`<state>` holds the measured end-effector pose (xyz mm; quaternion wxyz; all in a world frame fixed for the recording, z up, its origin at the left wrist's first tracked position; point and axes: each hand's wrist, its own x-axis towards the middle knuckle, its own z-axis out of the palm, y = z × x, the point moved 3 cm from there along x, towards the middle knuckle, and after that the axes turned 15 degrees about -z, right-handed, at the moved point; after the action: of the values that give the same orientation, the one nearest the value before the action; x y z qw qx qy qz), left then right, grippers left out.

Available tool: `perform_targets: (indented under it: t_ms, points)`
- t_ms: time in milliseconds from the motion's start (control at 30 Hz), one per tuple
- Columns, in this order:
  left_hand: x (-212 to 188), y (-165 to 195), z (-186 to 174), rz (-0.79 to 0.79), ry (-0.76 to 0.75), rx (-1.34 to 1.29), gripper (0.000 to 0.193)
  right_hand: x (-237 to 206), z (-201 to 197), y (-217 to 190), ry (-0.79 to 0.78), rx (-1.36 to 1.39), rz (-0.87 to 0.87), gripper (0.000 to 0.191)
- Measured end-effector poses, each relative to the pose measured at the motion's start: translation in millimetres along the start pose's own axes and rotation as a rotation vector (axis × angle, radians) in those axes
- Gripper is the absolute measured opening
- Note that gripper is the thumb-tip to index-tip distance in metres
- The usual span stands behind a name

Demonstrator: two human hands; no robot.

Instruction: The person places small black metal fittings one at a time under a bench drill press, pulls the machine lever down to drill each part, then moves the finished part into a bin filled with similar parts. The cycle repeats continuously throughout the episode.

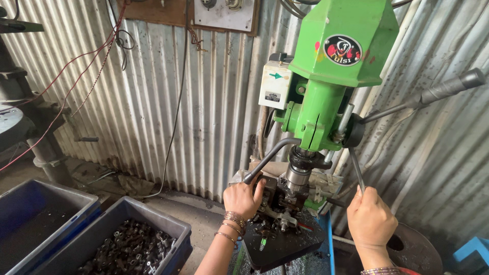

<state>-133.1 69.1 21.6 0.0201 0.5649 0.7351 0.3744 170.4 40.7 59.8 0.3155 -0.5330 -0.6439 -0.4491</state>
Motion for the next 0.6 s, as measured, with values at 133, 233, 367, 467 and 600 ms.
perform_targets:
  t_ms: [133, 233, 367, 467, 600]
  points:
    - [-0.3, -0.5, 0.4, -0.003, 0.002, -0.003, 0.043, -0.7, 0.4, 0.9, 0.012, 0.024, -0.006, 0.028]
    - [-0.8, -0.7, 0.0, -0.001, 0.001, -0.005, 0.043, -0.9, 0.1, 1.3, 0.023, 0.023, -0.020, 0.029]
    - [-1.1, -0.6, 0.3, 0.004, 0.005, -0.010, 0.044, -0.9, 0.2, 1.8, 0.036, 0.028, -0.027, 0.030]
    - [-0.4, -1.0, 2.2, -0.002, 0.000, -0.003, 0.044, -1.1, 1.6, 2.2, 0.041, 0.036, -0.024, 0.030]
    - [0.0, -1.9, 4.1, 0.004, 0.011, 0.020, 0.046, -1.7, 3.3, 2.4, 0.043, 0.039, -0.026, 0.030]
